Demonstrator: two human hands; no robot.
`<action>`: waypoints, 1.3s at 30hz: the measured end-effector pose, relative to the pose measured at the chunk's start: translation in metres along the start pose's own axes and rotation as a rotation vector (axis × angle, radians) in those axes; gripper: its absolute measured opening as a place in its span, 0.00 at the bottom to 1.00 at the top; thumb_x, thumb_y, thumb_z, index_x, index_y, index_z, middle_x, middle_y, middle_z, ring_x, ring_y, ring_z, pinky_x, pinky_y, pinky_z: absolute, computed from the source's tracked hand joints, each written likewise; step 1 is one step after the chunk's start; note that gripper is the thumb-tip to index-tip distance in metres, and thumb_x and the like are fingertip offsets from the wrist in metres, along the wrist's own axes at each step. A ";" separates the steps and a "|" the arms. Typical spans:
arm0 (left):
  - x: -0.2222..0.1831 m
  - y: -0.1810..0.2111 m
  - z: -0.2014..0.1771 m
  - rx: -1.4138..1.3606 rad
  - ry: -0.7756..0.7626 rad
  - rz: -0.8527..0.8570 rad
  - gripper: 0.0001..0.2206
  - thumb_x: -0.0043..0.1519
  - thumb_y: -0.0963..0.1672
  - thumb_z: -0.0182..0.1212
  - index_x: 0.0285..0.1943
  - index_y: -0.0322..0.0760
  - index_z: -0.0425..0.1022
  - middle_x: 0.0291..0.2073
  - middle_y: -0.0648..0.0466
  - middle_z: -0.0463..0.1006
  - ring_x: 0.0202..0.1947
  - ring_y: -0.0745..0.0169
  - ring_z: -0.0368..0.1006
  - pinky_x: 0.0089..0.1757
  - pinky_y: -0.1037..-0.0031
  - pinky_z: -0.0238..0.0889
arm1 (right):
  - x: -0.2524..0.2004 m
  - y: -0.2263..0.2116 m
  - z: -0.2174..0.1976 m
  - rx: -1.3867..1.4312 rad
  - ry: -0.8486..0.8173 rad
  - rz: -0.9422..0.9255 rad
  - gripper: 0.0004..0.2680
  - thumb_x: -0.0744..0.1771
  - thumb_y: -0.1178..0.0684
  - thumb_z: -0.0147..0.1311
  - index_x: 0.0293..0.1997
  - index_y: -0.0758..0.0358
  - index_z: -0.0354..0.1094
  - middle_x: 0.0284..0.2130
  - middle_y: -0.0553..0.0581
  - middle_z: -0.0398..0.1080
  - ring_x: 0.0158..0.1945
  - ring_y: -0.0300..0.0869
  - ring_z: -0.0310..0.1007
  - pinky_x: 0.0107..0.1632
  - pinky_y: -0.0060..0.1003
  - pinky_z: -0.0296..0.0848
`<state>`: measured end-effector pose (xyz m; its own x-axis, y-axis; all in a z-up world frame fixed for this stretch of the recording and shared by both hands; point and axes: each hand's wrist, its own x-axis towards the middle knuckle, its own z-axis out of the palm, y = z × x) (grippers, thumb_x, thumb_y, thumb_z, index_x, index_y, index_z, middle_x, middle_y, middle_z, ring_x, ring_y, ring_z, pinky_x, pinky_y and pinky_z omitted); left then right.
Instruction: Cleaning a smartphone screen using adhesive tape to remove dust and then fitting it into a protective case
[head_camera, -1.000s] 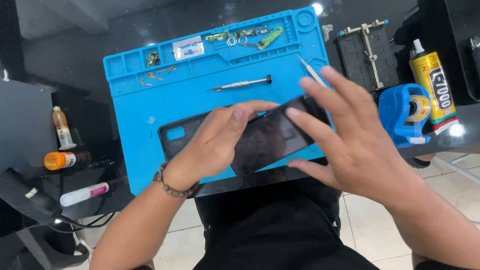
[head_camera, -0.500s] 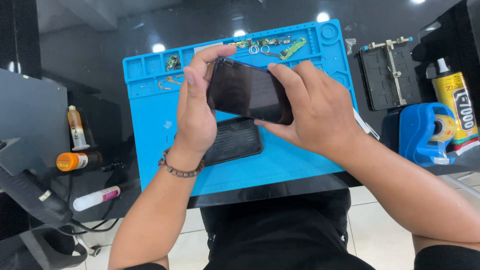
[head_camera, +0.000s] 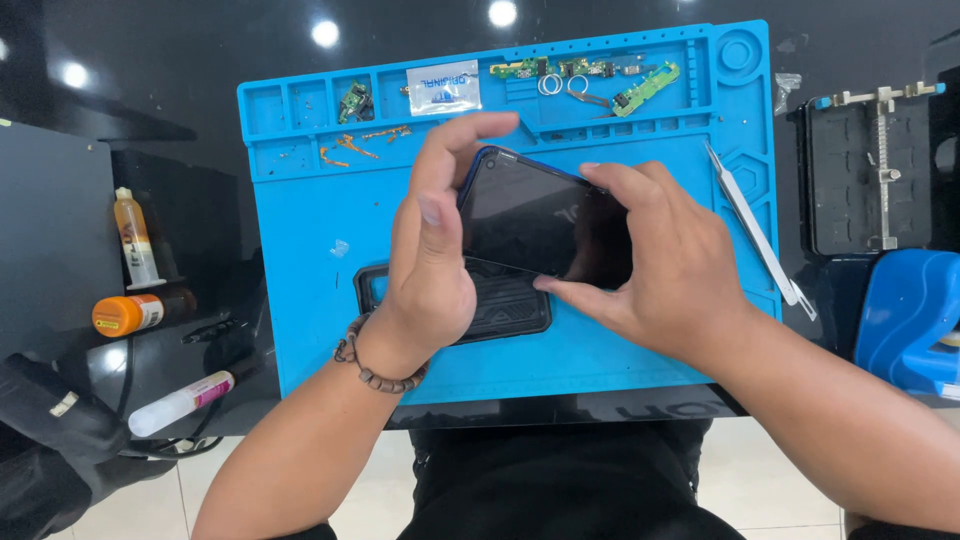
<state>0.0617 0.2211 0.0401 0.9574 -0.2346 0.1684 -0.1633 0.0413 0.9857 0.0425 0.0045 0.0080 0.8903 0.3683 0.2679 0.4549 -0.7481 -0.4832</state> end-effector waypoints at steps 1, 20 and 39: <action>0.001 -0.001 0.000 0.003 0.001 0.000 0.39 0.68 0.67 0.31 0.68 0.36 0.63 0.56 0.50 0.71 0.52 0.60 0.72 0.56 0.68 0.71 | 0.000 0.000 0.000 0.003 0.001 -0.002 0.37 0.58 0.35 0.77 0.67 0.65 0.57 0.49 0.64 0.69 0.48 0.57 0.73 0.37 0.50 0.70; -0.021 0.047 -0.033 0.584 0.191 0.269 0.22 0.75 0.50 0.47 0.70 0.29 0.59 0.58 0.38 0.76 0.57 0.45 0.78 0.55 0.63 0.77 | -0.002 0.003 -0.015 0.052 0.068 0.032 0.35 0.59 0.39 0.76 0.68 0.62 0.58 0.57 0.62 0.69 0.55 0.56 0.71 0.45 0.51 0.71; -0.109 0.019 -0.035 0.656 0.450 -0.060 0.08 0.67 0.40 0.56 0.53 0.33 0.70 0.27 0.55 0.79 0.25 0.67 0.71 0.30 0.75 0.66 | -0.004 -0.006 -0.021 0.337 0.048 0.003 0.35 0.62 0.49 0.74 0.70 0.65 0.49 0.64 0.71 0.61 0.69 0.63 0.65 0.62 0.54 0.71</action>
<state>-0.0377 0.2814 0.0404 0.9506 0.2018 0.2359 -0.0813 -0.5717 0.8165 0.0357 -0.0042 0.0267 0.8933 0.3339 0.3009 0.4410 -0.5217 -0.7303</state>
